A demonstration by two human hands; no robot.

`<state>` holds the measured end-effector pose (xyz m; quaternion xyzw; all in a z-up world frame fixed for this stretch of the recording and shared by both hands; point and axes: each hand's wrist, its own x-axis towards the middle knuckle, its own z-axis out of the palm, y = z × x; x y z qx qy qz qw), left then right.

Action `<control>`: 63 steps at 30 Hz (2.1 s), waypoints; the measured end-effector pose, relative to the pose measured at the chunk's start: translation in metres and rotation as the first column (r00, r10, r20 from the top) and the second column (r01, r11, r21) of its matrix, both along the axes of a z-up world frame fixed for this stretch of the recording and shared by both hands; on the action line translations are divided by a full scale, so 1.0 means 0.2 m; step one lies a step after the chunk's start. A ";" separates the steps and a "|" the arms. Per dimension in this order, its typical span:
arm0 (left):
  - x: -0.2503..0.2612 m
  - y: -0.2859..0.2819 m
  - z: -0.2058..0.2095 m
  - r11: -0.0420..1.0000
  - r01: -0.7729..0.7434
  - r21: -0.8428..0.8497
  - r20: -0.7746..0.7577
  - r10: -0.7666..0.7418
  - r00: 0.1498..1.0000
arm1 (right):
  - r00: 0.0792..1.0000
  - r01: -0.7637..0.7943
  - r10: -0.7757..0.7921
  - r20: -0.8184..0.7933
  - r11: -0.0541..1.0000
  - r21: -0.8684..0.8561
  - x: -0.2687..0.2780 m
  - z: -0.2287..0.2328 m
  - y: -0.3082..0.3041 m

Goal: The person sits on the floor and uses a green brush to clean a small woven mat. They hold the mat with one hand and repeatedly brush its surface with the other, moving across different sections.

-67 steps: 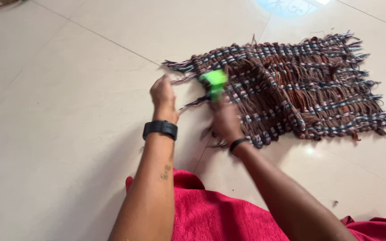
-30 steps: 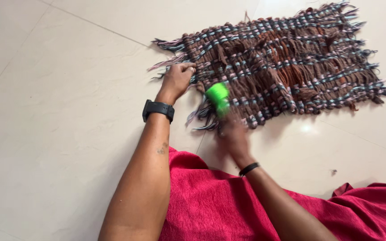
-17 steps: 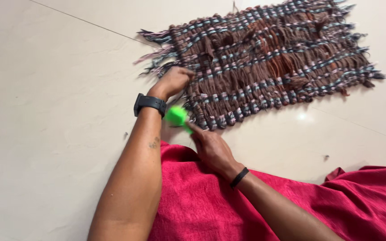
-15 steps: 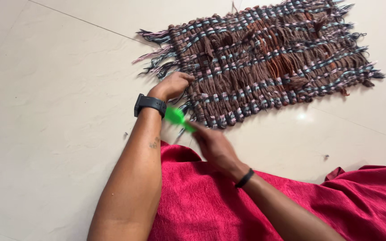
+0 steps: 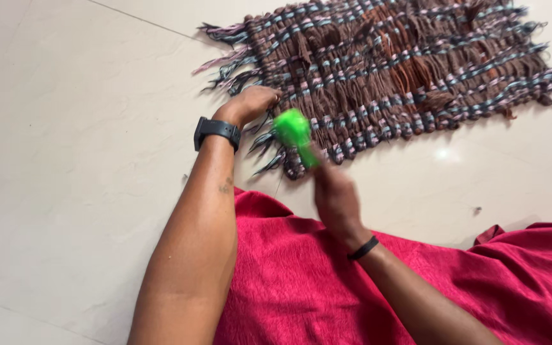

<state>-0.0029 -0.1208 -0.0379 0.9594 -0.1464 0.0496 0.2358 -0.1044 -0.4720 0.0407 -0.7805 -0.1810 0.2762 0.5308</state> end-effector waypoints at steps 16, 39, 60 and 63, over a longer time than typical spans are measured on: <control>-0.04 -0.07 0.16 0.903 -0.291 -0.316 -0.263 0.212 0.941 | 0.880 -0.235 0.278 0.386 0.959 -0.157 -0.06 0.26 -0.09; -0.08 -0.22 0.36 0.574 -0.653 -0.494 -0.501 0.427 0.753 | 0.613 -0.135 0.255 0.747 0.966 -0.219 0.65 0.42 0.10; -0.12 -0.39 0.60 0.731 -0.647 -0.217 -0.604 0.420 0.677 | 0.756 -0.040 0.209 0.620 0.960 -0.276 0.78 0.21 0.16; -0.10 -0.39 0.67 0.755 -0.642 -0.136 -0.609 0.447 0.655 | 0.756 -0.177 0.303 0.580 0.948 -0.265 0.34 0.23 -0.13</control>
